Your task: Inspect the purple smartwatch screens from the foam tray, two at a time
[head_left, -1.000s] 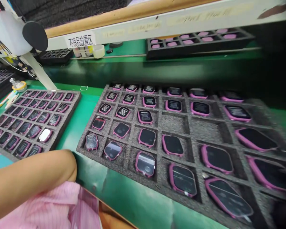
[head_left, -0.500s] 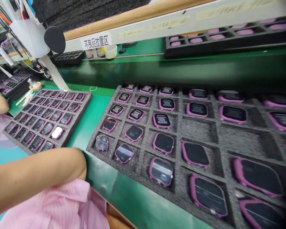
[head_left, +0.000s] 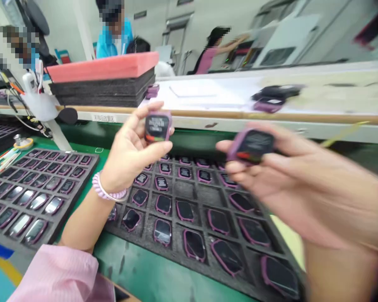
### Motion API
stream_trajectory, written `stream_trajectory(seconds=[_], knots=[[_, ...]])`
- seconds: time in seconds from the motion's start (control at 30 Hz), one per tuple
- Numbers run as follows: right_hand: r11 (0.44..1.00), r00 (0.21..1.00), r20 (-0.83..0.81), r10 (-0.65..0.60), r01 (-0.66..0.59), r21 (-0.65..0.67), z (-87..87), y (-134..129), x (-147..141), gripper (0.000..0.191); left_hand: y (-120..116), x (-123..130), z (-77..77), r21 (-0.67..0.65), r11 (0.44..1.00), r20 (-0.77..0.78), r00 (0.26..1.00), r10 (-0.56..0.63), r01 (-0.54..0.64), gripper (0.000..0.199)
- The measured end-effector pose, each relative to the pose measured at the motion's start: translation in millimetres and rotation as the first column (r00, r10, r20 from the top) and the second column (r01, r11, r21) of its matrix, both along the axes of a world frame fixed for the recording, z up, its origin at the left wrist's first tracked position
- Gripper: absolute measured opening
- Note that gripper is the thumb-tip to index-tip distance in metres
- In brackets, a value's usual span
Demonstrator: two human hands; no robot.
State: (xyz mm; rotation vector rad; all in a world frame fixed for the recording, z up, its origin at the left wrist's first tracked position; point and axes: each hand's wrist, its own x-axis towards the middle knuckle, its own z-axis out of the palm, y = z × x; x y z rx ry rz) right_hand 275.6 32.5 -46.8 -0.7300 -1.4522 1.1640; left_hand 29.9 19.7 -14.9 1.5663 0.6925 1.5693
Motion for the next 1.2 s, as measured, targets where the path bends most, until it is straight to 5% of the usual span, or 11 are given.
stream_trajectory(seconds=[0.17,0.7,1.2], knots=[[0.97,0.966,-0.234,0.108,-0.154,-0.19,5.6,-3,-22,0.046,10,21,-19.9,-0.166,0.979,0.021,0.993,-0.116,0.118,0.062],[0.971,0.952,-0.252,0.174,-0.208,-0.116,-2.4,0,-27,0.051,11,28,-25.1,-0.211,0.954,0.032,0.977,-0.209,0.211,0.057],[0.988,0.962,-0.251,0.109,-0.132,-0.075,-9.6,6,-29,0.045,12,31,-31.6,-0.239,0.944,0.027,0.973,-0.227,0.227,0.048]])
